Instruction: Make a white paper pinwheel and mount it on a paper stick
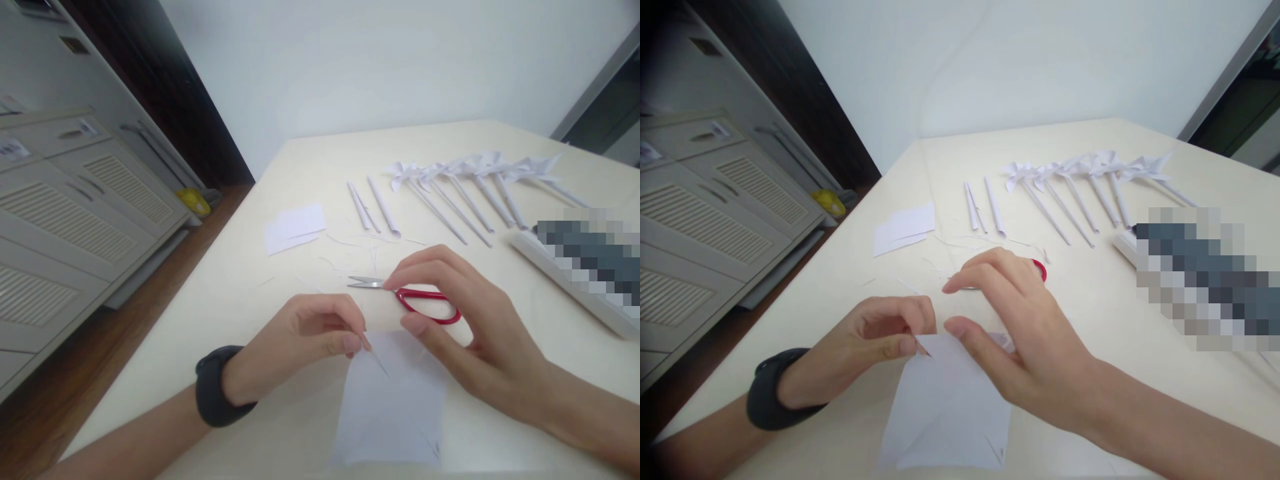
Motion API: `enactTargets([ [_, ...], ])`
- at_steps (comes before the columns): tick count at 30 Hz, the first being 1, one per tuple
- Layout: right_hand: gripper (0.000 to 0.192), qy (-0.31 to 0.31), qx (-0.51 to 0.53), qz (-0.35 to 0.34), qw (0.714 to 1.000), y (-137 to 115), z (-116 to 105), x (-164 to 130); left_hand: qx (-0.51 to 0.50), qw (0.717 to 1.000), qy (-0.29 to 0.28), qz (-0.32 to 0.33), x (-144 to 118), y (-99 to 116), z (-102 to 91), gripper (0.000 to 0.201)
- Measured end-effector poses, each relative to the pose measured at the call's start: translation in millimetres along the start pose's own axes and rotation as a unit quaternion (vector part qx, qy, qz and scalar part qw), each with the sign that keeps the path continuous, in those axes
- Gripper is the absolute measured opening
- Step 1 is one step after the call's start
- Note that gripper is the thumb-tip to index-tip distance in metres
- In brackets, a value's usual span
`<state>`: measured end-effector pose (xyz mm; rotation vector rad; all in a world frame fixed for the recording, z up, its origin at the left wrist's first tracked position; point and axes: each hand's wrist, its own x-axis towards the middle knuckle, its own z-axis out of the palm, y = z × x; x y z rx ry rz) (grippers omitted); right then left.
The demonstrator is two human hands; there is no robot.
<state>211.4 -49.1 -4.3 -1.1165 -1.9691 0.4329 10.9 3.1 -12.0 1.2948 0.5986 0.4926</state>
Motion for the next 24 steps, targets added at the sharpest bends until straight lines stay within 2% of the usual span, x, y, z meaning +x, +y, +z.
enactTargets([
  [3, 0.018, -0.037, 0.014, -0.022, 0.999, -5, 3, -2, -0.003, 1.0, 0.015, -0.012, 0, -2, -1.0, 0.004],
  [5, 0.012, -0.07, 0.053, 0.027, 0.996, -5, 3, 0, 0.004, 1.0, 0.014, -0.006, -1, -2, -1.7, 0.003],
  [7, 0.011, -0.112, 0.106, 0.114, 0.981, -2, 1, 5, 0.02, 1.0, 0.008, 0.006, -2, -1, -1.9, 0.003],
  [9, 0.02, -0.165, 0.176, 0.194, 0.951, 4, -2, 11, 0.055, 0.998, -0.002, 0.026, -3, 1, -1.9, 0.005],
  [11, 0.021, -0.215, 0.259, 0.244, 0.909, 10, -5, 15, 0.104, 0.993, -0.017, 0.056, -5, 3, -1.8, 0.006],
  [17, 0.011, -0.332, 0.443, 0.315, 0.771, 16, -3, 10, 0.269, 0.947, -0.036, 0.175, -11, 2, -0.9, 0.019],
  [19, 0.009, -0.338, 0.465, 0.331, 0.748, 16, 0, 8, 0.287, 0.933, -0.04, 0.213, -12, 1, -0.5, 0.025],
  [24, 0.004, -0.298, 0.533, 0.31, 0.729, 14, 5, 9, 0.352, 0.893, -0.016, 0.28, -13, 2, 0.1, 0.028],
])
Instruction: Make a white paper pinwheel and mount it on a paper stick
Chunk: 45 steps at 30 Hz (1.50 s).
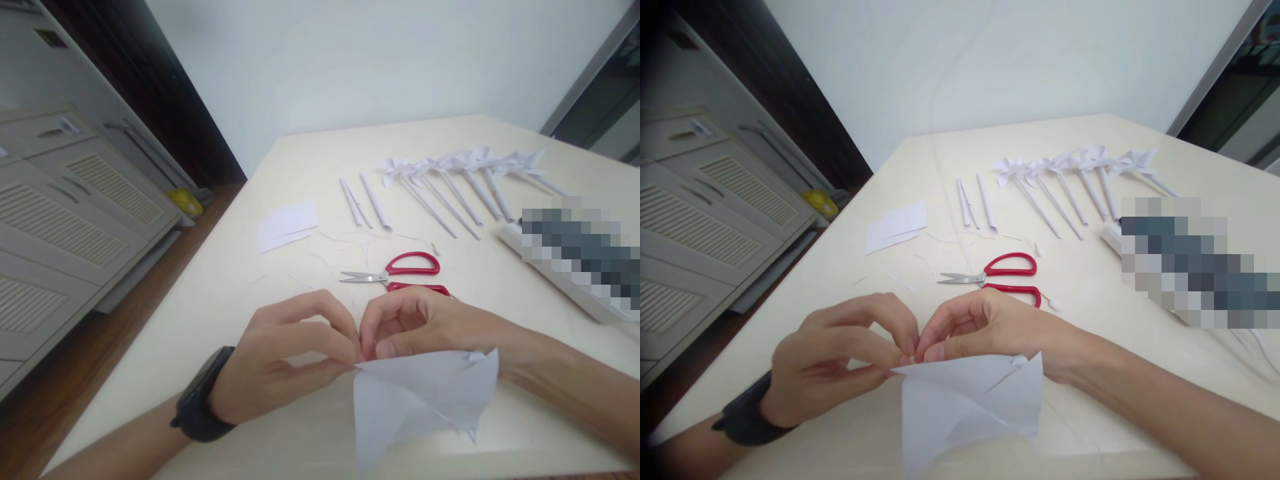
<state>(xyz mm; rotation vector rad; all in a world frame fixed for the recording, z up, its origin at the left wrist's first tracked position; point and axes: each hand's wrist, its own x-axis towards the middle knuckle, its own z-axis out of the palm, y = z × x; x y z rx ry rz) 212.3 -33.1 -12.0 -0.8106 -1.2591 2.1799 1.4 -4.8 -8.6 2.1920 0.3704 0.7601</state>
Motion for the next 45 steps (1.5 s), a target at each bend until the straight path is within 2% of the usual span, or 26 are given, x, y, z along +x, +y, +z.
enactTargets([
  [3, 0.004, 0.005, -0.001, -0.029, 1.0, 2, 3, 2, 0.058, 0.997, 0.039, 0.041, -2, -1, 1.5, 0.032],
  [7, 0.009, 0.034, -0.056, -0.056, 0.996, 3, 7, 4, 0.127, 0.984, 0.076, 0.099, -3, -5, 3.8, 0.036],
  [12, 0.009, 0.075, -0.15, -0.069, 0.984, -1, 15, 2, 0.142, 0.977, 0.095, 0.128, -2, -3, 4.3, 0.033],
  [15, 0.009, 0.11, -0.213, -0.109, 0.965, -3, 19, 0, 0.132, 0.981, 0.118, 0.079, -1, 1, 6.6, 0.035],
  [19, 0.006, 0.18, -0.278, -0.162, 0.93, 0, 21, 0, 0.066, 0.982, 0.171, -0.034, 2, 5, 11.6, 0.025],
  [22, 0.006, 0.217, -0.304, -0.178, 0.91, 2, 22, 0, 0.042, 0.984, 0.154, -0.083, 4, 7, 14.0, 0.014],
  [25, 0.006, 0.25, -0.341, -0.187, 0.887, 4, 25, 0, 0.048, 0.984, 0.141, -0.098, 3, 8, 14.9, 0.011],
  [30, 0.01, 0.292, -0.395, -0.197, 0.849, 9, 29, -1, 0.064, 0.981, 0.153, -0.096, 2, 9, 15.4, 0.012],
  [36, 0.012, 0.284, -0.409, -0.207, 0.842, 13, 29, 0, 0.041, 0.986, 0.137, -0.09, 2, 10, 17.7, 0.017],
  [45, 0.008, 0.299, -0.412, -0.204, 0.836, 14, 28, -1, -0.05, 0.983, 0.124, -0.126, 2, 6, 16.6, 0.014],
])
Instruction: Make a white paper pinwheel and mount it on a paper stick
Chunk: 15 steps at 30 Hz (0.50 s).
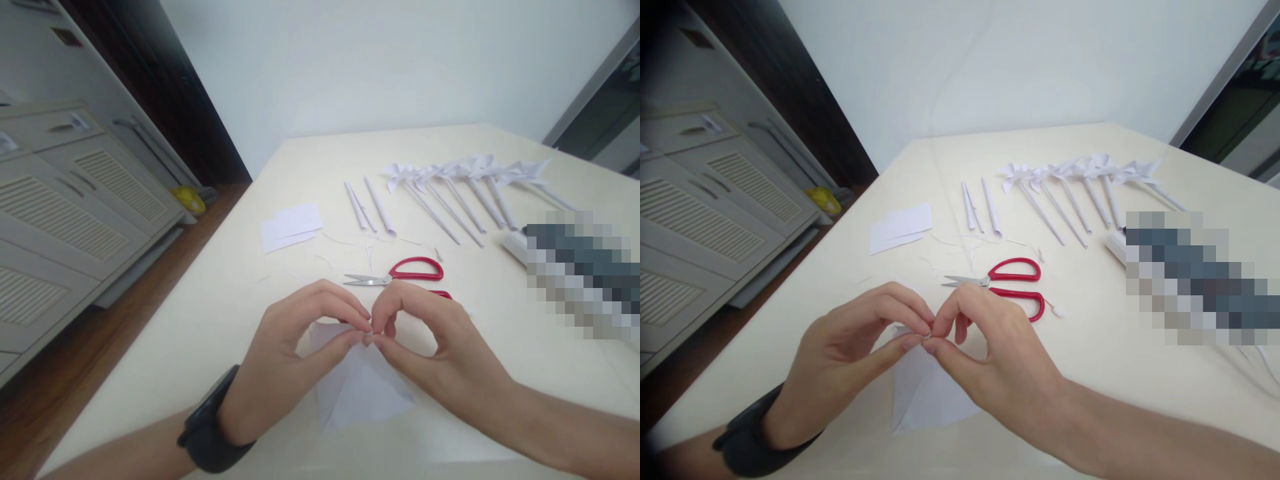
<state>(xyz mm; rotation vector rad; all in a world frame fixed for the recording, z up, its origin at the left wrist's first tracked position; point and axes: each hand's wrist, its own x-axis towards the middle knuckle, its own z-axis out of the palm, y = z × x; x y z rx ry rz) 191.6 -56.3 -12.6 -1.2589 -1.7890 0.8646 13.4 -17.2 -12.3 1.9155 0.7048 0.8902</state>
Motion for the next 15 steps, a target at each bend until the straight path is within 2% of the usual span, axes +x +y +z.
enactTargets([
  [6, 0.009, 0.003, 0.01, -0.031, 0.999, 1.1, -3.9, 2.8, -0.059, 0.996, -0.017, -0.059, 4.3, 3.7, -1.2, 0.009],
  [10, 0.011, 0.006, 0.004, -0.055, 0.998, 2.1, -4.4, 2.6, -0.121, 0.99, -0.02, -0.07, 4.5, 4.1, 0.5, 0.007],
  [15, 0.014, -0.001, 0.008, -0.068, 0.998, 3.7, -2.5, 2.5, -0.11, 0.99, -0.033, -0.077, 3.0, 3.6, 0.1, 0.004],
])
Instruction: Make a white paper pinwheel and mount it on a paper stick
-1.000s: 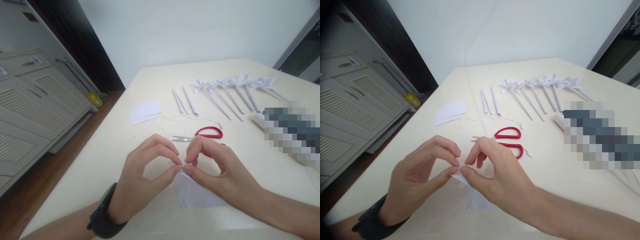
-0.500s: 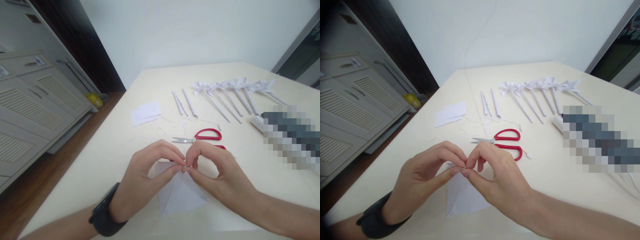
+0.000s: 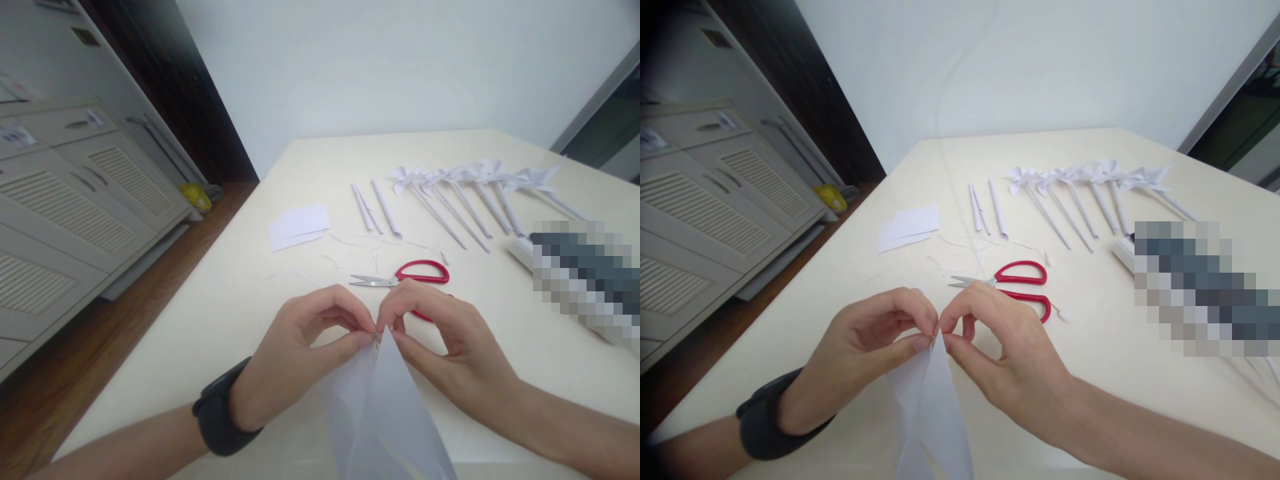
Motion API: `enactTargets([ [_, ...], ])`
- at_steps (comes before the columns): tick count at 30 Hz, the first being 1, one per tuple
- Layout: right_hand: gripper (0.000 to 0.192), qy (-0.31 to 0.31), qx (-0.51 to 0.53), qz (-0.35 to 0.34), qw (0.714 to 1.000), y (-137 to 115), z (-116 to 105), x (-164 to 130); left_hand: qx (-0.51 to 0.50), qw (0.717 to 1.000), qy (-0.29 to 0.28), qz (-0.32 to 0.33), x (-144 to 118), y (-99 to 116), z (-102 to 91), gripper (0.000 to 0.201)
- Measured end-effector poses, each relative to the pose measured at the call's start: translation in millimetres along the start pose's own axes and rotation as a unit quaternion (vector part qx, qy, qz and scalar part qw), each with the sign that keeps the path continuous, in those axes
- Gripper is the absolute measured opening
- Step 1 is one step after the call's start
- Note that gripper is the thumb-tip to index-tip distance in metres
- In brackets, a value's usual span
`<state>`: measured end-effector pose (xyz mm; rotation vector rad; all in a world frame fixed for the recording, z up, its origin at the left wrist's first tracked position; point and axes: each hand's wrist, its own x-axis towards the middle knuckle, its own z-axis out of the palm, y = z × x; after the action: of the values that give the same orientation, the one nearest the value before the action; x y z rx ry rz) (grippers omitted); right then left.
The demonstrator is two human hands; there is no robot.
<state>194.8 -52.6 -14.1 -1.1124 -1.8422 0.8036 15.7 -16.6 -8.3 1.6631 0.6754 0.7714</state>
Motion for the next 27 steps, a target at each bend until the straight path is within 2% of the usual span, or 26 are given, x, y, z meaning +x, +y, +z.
enactTargets([
  [7, 0.011, 0.009, -0.03, -0.004, 0.999, -1.2, -1.0, -2.9, 0.131, 0.991, 0.0, 0.007, -3.4, 3.7, -1.9, 0.004],
  [11, 0.008, -0.003, -0.005, -0.004, 1.0, -0.2, -2.3, -0.1, 0.124, 0.992, -0.013, -0.015, -3.7, 3.5, -2.0, 0.002],
  [19, 0.01, -0.009, 0.002, -0.003, 1.0, 0.2, -2.8, 1.0, 0.03, 0.999, -0.026, -0.029, 0.4, 2.9, -1.1, 0.006],
  [27, 0.008, 0.014, -0.084, -0.041, 0.996, -1.2, -0.9, -0.5, 0.155, 0.987, -0.001, 0.034, -3.1, 2.5, -1.0, 0.006],
])
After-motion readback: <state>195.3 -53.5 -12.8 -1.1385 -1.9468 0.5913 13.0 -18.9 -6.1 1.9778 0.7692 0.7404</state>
